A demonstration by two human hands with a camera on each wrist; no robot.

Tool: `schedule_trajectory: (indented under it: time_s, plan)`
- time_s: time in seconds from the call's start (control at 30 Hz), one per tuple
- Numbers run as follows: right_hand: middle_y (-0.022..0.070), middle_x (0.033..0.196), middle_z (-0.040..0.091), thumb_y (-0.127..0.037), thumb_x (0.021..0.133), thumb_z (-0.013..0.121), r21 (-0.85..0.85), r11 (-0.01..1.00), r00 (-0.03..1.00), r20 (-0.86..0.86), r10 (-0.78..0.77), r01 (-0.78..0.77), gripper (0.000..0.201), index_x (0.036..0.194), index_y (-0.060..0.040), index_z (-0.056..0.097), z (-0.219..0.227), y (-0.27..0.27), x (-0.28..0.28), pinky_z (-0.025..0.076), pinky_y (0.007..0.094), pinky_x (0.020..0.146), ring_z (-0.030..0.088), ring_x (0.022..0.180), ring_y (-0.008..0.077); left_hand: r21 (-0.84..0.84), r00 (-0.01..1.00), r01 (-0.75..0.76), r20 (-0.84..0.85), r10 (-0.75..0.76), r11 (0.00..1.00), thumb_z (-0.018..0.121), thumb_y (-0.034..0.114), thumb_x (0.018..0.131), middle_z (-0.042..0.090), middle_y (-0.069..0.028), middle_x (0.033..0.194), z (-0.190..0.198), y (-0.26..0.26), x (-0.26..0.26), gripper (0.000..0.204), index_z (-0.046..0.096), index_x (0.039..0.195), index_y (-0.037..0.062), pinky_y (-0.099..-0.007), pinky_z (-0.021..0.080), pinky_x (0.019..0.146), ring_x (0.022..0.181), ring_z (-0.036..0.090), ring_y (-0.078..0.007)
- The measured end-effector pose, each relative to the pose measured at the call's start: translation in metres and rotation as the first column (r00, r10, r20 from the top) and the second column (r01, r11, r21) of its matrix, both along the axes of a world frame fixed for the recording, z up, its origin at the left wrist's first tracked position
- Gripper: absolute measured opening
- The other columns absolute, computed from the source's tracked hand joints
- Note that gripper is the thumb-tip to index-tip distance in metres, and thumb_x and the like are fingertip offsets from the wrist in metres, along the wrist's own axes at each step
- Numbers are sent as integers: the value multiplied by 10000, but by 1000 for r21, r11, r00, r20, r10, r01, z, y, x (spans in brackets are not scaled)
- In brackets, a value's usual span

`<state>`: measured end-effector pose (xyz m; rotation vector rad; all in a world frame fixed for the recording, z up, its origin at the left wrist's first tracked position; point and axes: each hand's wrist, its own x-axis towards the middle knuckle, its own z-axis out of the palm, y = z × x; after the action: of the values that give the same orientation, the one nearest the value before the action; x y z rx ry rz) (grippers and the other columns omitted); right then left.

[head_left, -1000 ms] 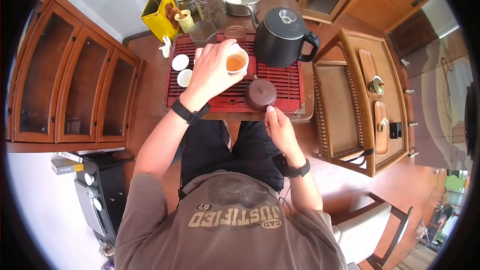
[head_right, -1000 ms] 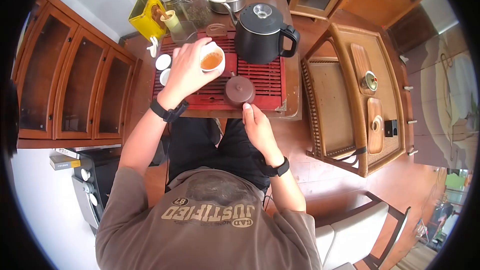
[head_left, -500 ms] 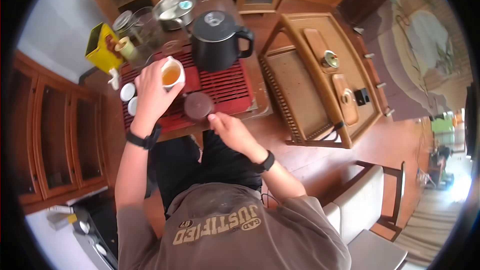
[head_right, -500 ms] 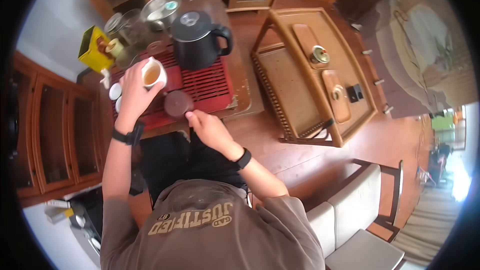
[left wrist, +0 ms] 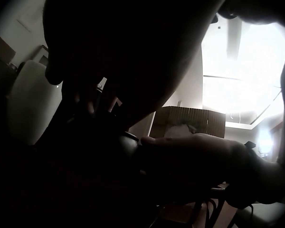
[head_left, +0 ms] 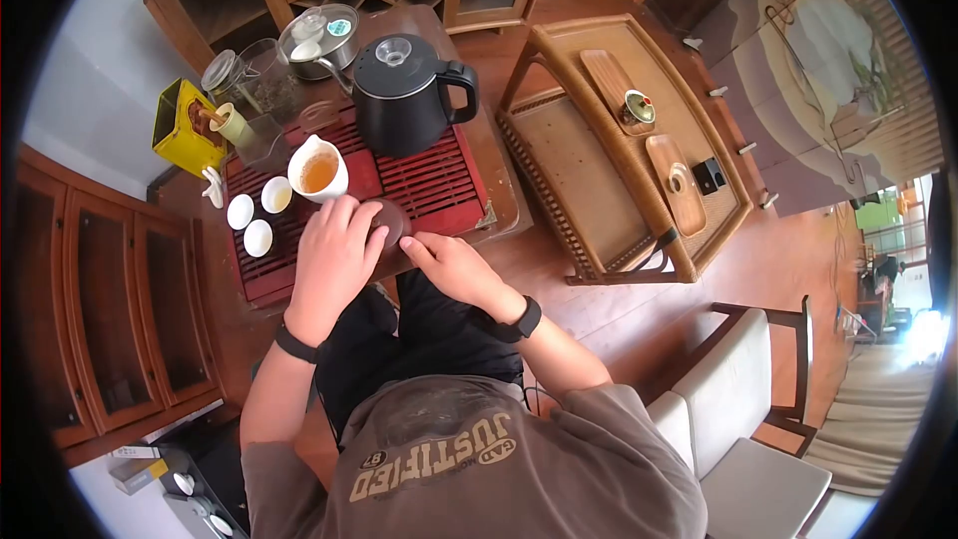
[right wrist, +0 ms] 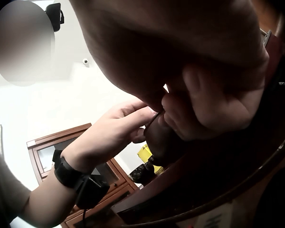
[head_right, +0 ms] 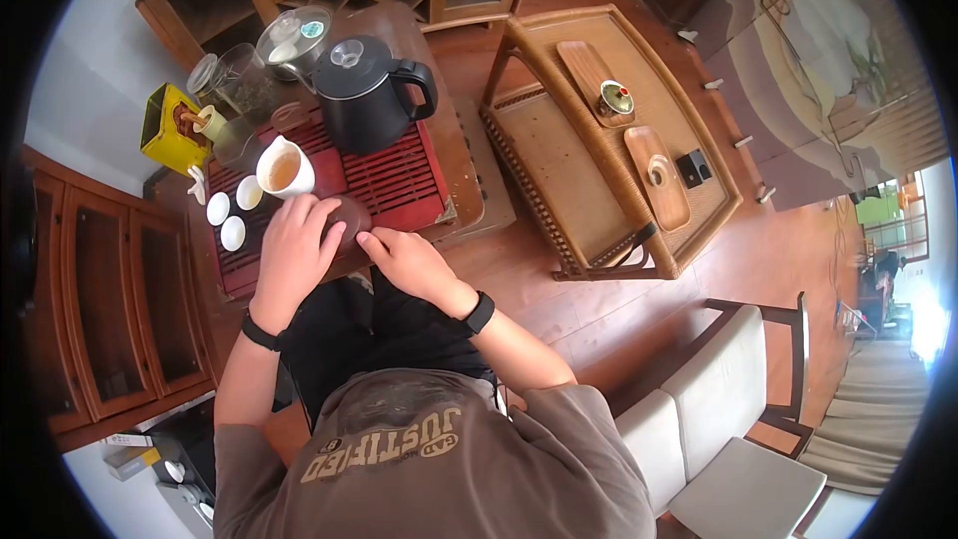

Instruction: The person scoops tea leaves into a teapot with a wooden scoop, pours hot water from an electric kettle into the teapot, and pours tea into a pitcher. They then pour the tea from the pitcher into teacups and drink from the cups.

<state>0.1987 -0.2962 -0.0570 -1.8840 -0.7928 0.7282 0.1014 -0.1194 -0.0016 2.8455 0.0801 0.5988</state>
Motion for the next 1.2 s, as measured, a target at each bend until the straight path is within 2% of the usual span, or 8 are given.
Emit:
schedule_trajectory:
  time_s: [0.43, 0.53, 0.87, 0.97, 1.03, 1.07, 1.1, 1.2]
  plan:
    - [271, 873, 683, -407, 1095, 510, -5, 1000, 996, 90, -28, 29, 434, 948, -18, 637, -8, -1, -4, 506, 538, 751, 649, 906, 503, -142, 994, 65, -75, -76, 988, 631, 90, 967, 592, -144, 972, -16, 8, 3, 101, 554, 986, 27, -447, 519, 836, 969, 601, -354]
    - [271, 884, 683, -417, 1103, 489, -20, 1000, 996, 87, -10, 12, 443, 965, -20, 630, -9, -2, -3, 504, 539, 755, 646, 907, 501, -282, 992, 122, 1, -127, 952, 637, 73, 968, 579, -138, 959, -19, 11, 3, 112, 543, 991, 15, -451, 504, 836, 938, 589, -356]
    - [273, 906, 679, -400, 1102, 496, -64, 996, 990, 134, -54, 62, 436, 953, -6, 611, 4, 5, -9, 492, 539, 770, 636, 921, 499, -208, 1000, 23, 24, -18, 978, 652, 83, 971, 589, -148, 948, -16, 4, 3, 118, 561, 1007, 18, -448, 512, 803, 934, 604, -366]
    - [272, 916, 667, -385, 1105, 497, -39, 997, 992, 111, -63, 68, 427, 951, 1, 596, 1, 3, -7, 485, 532, 767, 625, 922, 499, -333, 997, 16, 83, 12, 943, 647, 88, 995, 622, -155, 970, -15, 10, 2, 120, 578, 1053, 8, -400, 523, 818, 919, 629, -349]
    - [270, 918, 658, -374, 1107, 498, -8, 998, 994, 90, -68, 69, 419, 950, 4, 588, 1, -2, -7, 482, 526, 765, 617, 919, 498, -512, 972, -2, 200, 121, 859, 651, 93, 1000, 633, -157, 935, -6, 11, -3, 115, 576, 1023, 9, -415, 524, 753, 884, 637, -354]
    - [258, 893, 637, -357, 1109, 500, 37, 998, 995, 86, -56, 53, 405, 944, 5, 574, 4, -4, -7, 481, 507, 758, 601, 886, 489, -625, 966, -21, 188, 176, 781, 639, 100, 1031, 634, -122, 907, 1, 10, -8, 110, 581, 1037, 7, -361, 522, 758, 831, 649, -266]
    - [246, 868, 617, -340, 1111, 502, 82, 996, 996, 82, -44, 37, 391, 938, 6, 560, 7, -7, -7, 480, 487, 751, 586, 853, 479, -756, 961, 13, 190, 200, 655, 604, 104, 1068, 607, -44, 865, -6, 14, -11, 88, 579, 1055, 21, -293, 492, 698, 760, 589, -135]
    - [207, 824, 568, -300, 1112, 513, 134, 991, 1000, 4, -13, 13, 358, 929, 6, 549, 21, -15, -8, 473, 446, 723, 545, 778, 437, -970, 962, 130, 174, 212, 207, 544, 109, 1104, 554, 45, 859, 5, 22, -31, 45, 573, 1113, 76, -209, 398, 613, 703, 467, -22]
